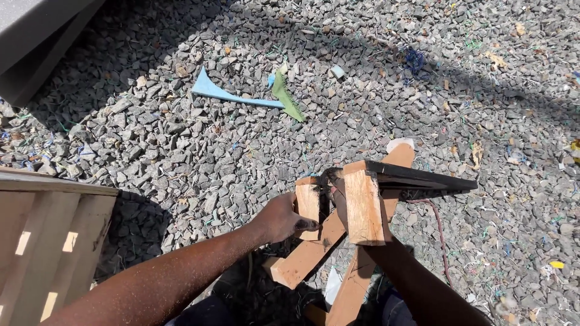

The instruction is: The person paints a wooden letter 'A' with black paint using a brush. They dip the brush into a paint can and apply the paint to the letter's surface, flipping the letter to paint different sides.

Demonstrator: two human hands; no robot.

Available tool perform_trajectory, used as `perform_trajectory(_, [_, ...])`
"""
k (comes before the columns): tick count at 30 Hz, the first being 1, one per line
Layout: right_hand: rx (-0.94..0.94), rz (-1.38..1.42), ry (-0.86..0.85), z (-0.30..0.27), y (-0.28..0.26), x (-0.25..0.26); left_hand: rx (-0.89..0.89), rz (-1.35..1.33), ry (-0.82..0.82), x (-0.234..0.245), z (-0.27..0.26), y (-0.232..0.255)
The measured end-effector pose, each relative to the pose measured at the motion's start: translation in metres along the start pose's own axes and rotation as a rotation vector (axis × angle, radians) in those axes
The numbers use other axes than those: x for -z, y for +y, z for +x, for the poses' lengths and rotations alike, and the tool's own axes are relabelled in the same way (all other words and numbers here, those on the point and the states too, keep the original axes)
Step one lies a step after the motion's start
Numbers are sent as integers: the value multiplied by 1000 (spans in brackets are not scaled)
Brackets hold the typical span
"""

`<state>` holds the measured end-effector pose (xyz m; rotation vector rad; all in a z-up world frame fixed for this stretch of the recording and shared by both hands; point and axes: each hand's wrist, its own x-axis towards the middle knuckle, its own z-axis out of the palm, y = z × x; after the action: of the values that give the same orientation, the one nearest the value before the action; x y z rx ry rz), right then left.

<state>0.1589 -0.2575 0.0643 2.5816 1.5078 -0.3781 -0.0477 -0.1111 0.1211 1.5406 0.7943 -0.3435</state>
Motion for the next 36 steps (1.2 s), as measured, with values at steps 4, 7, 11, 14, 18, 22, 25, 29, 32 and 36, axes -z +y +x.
perform_trajectory(4, [13,-51,33,-11,-18,-7,-15,-25,9,5,0,4])
perform_trajectory(7, [15,-109,35,-14,-22,-4,1,-2,-2,1,0,-1])
perform_trajectory(11, [-27,-198,72,-12,-2,11,38,-39,-7,2,14,-14])
perform_trajectory(14, [-194,-93,120,0,79,-31,55,-72,-9,5,15,-13])
perform_trajectory(18, [-649,756,94,10,113,-48,46,-46,-9,10,4,-1])
perform_trajectory(22, [-506,914,-21,-1,12,-7,40,-14,21,9,10,-1])
perform_trajectory(25, [-491,771,4,-10,27,-10,28,2,-4,5,8,-5])
perform_trajectory(29, [-410,456,62,-10,48,-4,21,36,-16,9,2,0])
perform_trajectory(32, [-425,395,18,-19,56,31,-1,71,-30,10,-3,2])
perform_trajectory(36, [-617,401,-182,-47,47,109,7,168,-15,6,-16,19])
